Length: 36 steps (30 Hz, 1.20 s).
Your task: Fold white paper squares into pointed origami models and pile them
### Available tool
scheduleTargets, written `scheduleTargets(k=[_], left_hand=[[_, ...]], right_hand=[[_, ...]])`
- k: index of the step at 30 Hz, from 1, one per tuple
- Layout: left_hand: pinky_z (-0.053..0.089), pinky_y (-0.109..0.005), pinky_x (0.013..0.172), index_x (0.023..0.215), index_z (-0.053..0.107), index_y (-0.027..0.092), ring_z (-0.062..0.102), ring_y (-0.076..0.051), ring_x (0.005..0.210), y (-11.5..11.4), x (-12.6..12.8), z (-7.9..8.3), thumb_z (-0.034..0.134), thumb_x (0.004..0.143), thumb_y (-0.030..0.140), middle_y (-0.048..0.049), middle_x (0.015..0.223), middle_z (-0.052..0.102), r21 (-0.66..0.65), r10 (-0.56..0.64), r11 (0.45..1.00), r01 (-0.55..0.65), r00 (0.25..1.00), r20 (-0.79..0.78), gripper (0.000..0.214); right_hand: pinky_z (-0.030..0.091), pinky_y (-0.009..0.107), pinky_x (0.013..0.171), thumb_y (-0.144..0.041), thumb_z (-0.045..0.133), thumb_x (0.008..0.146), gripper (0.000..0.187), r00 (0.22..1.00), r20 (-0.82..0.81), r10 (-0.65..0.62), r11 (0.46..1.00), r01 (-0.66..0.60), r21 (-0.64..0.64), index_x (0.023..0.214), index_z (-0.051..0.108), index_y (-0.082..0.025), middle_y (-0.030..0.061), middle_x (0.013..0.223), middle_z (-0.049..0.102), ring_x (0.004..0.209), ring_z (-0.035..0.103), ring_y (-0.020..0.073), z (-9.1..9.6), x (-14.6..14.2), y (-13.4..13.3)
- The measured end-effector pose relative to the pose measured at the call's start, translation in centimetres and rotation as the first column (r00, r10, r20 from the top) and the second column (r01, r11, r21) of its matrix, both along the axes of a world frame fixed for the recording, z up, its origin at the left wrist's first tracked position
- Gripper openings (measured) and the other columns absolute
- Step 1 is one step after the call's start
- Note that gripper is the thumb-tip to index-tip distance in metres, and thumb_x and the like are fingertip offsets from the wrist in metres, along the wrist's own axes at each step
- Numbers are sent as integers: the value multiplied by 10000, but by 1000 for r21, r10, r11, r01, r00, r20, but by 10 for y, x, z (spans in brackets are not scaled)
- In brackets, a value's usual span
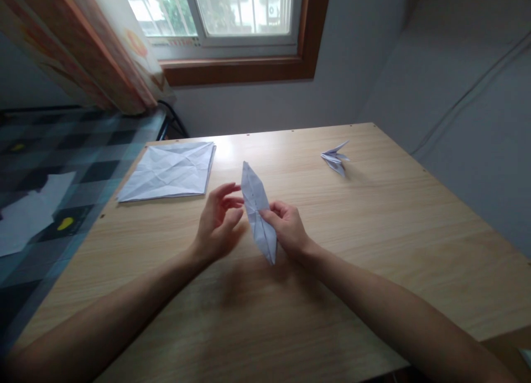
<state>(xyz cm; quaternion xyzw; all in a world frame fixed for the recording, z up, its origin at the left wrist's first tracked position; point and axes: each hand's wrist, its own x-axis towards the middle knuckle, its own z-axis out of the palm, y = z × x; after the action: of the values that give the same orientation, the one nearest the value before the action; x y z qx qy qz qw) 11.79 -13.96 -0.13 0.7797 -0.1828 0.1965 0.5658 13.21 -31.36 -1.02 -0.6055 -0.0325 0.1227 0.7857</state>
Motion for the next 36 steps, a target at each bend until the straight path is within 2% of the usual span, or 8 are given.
scheduleTargets(k=[2,4,9,13,20,26,31,36], left_hand=[[539,-298,746,1368,403,215,655,-157,839,-6,0,-2,624,880,293,-69,1029,669,-176,-99,982,66,977,-189,541],[478,-232,621,1338,435,205,612,-118,677,-10,0,-2,696,822,283,10,799,647,-321,-176,945,68,931,-320,584],[345,-175,478,1119,516,205,473,-62,480,-9,4,2,762,719,262,84,627,569,-503,-217,864,-32,878,-428,473],[333,-169,473,1024,492,213,440,-55,443,-3,7,3,764,699,253,106,571,539,-521,-187,851,-70,886,-425,426],[371,-183,508,1031,494,207,490,-68,482,4,11,2,764,713,278,88,603,584,-497,-148,864,-82,902,-406,423],[410,-188,529,962,535,199,530,-77,528,5,15,-1,769,710,272,74,619,601,-509,-146,857,-76,912,-383,352],[435,-202,536,868,593,183,579,-100,578,4,17,-1,765,706,275,36,666,641,-484,-162,873,-60,900,-404,254],[432,-210,568,790,630,162,556,-96,599,5,18,-3,770,717,286,21,675,632,-449,-178,893,-30,893,-413,201]], right_hand=[[421,240,547,-455,790,696,315,998,61,-28,1000,28,1,724,659,-170,-17,651,636,575,537,119,-1,1,3],[441,250,575,-464,782,712,315,994,103,-30,1000,30,1,744,666,-173,-10,677,649,604,554,127,-1,3,4],[437,257,597,-479,735,768,315,986,144,89,996,-85,-38,764,682,-169,-1,706,654,629,552,127,-2,9,8],[432,247,577,-468,728,778,307,983,125,133,991,-132,-18,771,689,-163,-2,702,658,609,553,118,-3,15,14],[471,255,520,-438,789,711,335,978,101,181,983,-183,9,882,657,-181,-1,699,684,589,613,148,-5,27,23],[473,246,544,-392,829,700,467,984,161,78,995,-87,50,1000,507,-235,-57,655,664,556,615,134,-10,34,24],[485,248,566,-428,823,717,434,979,196,61,997,-70,37,925,494,-236,-55,665,657,592,636,135,-11,33,22],[516,262,592,-441,828,716,389,970,242,29,1000,-30,2,842,531,-222,-30,695,653,633,648,140,-12,31,23]])
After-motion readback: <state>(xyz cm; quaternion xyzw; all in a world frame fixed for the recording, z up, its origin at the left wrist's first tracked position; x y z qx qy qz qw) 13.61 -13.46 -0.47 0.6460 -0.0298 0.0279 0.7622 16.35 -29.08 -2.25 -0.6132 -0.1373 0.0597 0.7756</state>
